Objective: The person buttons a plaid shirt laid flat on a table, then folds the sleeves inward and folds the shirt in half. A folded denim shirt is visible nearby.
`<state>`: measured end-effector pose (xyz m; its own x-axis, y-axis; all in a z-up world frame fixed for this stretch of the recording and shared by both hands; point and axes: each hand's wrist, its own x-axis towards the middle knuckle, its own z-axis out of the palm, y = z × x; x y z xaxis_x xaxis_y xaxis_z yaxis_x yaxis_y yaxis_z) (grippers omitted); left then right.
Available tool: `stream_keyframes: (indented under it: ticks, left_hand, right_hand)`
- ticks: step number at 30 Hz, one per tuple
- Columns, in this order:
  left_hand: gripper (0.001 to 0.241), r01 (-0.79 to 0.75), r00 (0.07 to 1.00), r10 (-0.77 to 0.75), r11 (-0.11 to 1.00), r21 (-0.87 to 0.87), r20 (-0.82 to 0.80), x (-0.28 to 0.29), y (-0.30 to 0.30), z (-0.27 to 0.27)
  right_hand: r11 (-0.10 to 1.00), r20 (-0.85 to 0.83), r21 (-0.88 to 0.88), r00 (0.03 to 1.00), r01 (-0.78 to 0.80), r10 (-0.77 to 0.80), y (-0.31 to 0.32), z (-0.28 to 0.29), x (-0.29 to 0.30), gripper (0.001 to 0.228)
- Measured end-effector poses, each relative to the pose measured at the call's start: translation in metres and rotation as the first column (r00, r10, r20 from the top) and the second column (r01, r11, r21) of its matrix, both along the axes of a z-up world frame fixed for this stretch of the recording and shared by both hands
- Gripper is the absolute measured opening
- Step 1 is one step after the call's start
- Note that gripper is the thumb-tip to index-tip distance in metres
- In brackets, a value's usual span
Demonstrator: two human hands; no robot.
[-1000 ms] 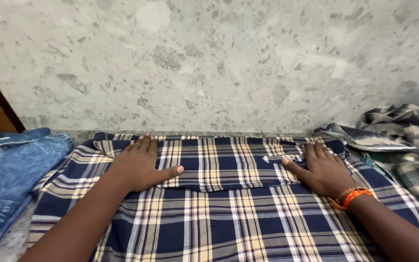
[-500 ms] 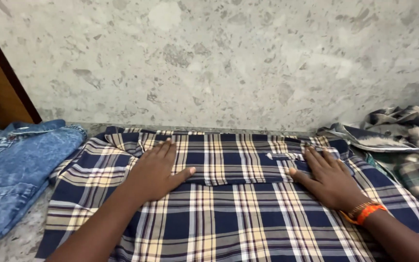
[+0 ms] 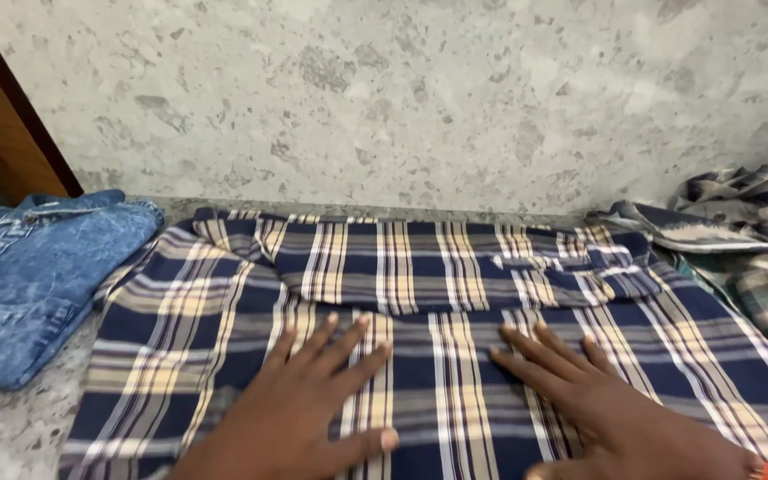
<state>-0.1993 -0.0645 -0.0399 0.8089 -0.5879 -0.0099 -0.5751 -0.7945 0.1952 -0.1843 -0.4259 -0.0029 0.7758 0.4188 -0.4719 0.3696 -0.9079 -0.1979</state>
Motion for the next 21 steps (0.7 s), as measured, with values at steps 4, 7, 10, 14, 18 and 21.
stream_keyframes:
  ticks: [4,7,10,14,18,21]
  left_hand:
    - [0.101,-0.058,0.998,0.058,0.998,-0.005,-0.001,0.002,-0.003,0.019]
    - [0.099,-0.067,0.994,0.066,0.998,-0.010,-0.091,-0.012,0.003,0.013]
    - [0.082,-0.001,0.999,0.013,0.972,-0.236,0.053,-0.027,0.015,-0.004]
    - [0.036,-0.051,0.996,0.045,0.996,-0.079,-0.071,-0.047,0.024,-0.013]
    - [0.017,0.049,0.998,-0.039,0.979,-0.197,0.055,-0.063,0.028,-0.013]
    - [0.028,-0.267,0.960,0.277,0.951,0.158,-0.042,-0.080,0.006,0.051]
  right_hand:
    - [0.986,0.268,-0.076,0.950,-0.145,0.161,0.001,-0.016,-0.003,0.108]
    - [0.949,0.433,0.067,0.866,-0.308,0.250,-0.004,-0.002,-0.008,0.109]
    - [0.988,0.102,0.145,0.994,-0.049,0.034,-0.003,0.032,-0.022,0.095]
    - [0.982,-0.130,0.068,0.978,0.174,-0.164,-0.004,0.050,-0.043,0.076]
    - [0.997,0.017,0.048,0.998,0.067,-0.068,-0.050,0.013,-0.031,0.037]
    - [0.982,0.347,0.071,0.927,-0.176,0.141,-0.075,-0.015,-0.020,0.039]
